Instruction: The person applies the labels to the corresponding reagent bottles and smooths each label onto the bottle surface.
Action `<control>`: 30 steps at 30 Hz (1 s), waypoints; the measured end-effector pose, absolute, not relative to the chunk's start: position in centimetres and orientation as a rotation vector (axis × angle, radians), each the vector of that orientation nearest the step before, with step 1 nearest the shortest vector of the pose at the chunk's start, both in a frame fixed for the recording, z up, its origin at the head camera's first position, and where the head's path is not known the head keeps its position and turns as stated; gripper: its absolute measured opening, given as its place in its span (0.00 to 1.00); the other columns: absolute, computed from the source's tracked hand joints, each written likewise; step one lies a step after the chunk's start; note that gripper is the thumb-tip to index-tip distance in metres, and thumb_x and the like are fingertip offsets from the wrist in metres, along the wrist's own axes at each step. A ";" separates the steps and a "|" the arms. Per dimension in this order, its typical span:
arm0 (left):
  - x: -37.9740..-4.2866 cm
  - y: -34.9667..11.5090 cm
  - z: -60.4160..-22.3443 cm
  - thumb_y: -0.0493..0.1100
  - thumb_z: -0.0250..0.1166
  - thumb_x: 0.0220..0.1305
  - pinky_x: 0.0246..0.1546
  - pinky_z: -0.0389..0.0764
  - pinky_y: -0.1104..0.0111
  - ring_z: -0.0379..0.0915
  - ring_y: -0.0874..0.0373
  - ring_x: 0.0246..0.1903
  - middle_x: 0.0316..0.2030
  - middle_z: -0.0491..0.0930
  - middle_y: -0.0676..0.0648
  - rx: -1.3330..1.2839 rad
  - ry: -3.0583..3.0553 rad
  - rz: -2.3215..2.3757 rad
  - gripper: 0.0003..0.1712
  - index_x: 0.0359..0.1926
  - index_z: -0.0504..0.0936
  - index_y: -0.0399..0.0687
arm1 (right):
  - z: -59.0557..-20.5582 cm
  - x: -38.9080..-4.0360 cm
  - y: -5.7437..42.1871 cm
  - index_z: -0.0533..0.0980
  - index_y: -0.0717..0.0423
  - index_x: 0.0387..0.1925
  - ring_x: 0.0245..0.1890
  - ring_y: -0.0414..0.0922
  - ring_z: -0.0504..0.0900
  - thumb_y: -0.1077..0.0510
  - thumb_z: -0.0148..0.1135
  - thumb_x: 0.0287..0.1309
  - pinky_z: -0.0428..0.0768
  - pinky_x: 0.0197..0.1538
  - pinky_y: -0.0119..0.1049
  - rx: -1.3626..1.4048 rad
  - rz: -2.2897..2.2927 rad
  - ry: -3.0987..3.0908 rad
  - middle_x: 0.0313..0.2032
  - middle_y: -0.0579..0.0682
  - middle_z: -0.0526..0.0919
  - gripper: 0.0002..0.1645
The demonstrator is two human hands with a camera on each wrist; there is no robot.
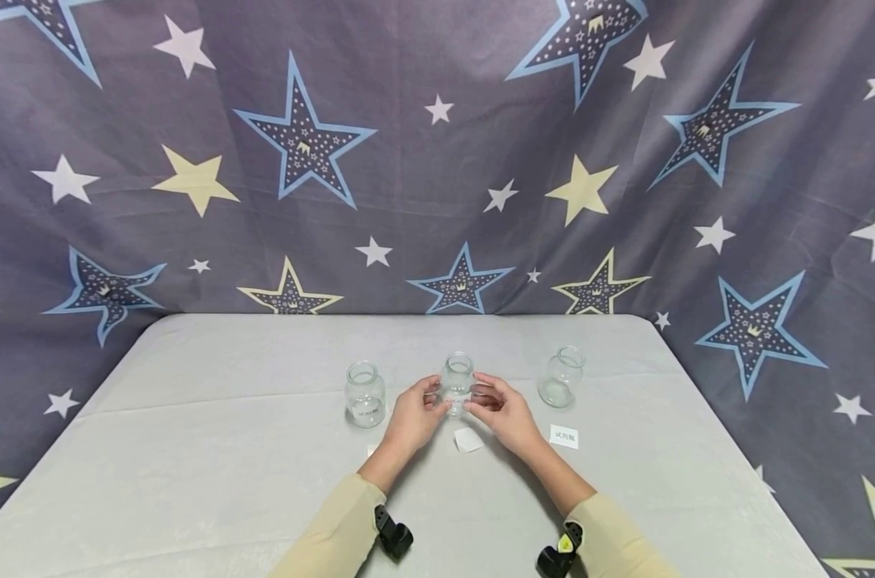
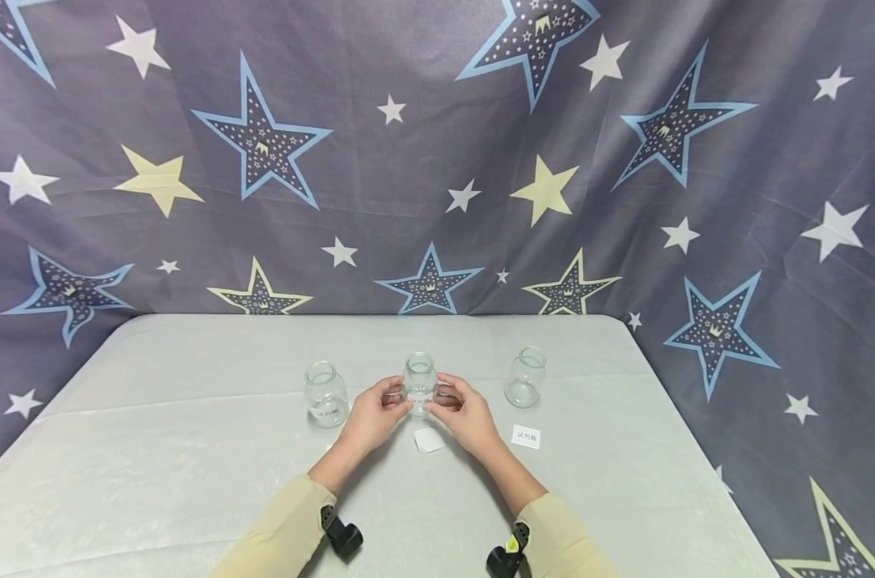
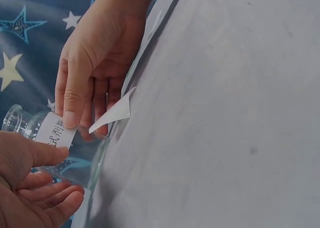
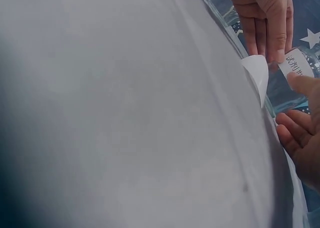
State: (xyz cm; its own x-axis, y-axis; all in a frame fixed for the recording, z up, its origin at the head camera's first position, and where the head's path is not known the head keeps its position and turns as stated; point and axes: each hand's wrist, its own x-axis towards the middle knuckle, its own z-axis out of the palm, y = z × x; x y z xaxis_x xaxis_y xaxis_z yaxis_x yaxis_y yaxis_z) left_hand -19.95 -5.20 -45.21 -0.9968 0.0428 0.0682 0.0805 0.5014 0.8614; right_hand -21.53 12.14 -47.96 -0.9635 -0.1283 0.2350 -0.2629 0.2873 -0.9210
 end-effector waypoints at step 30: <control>-19.7 -5.6 -44.6 0.41 0.65 0.59 0.45 0.80 0.67 0.79 0.49 0.47 0.52 0.79 0.40 -0.113 -2.556 -1.631 0.24 0.56 0.75 0.38 | -47.6 -21.4 12.4 0.74 0.62 0.53 0.42 0.47 0.83 0.59 0.63 0.57 0.79 0.40 0.26 0.328 1.831 -2.426 0.46 0.62 0.82 0.22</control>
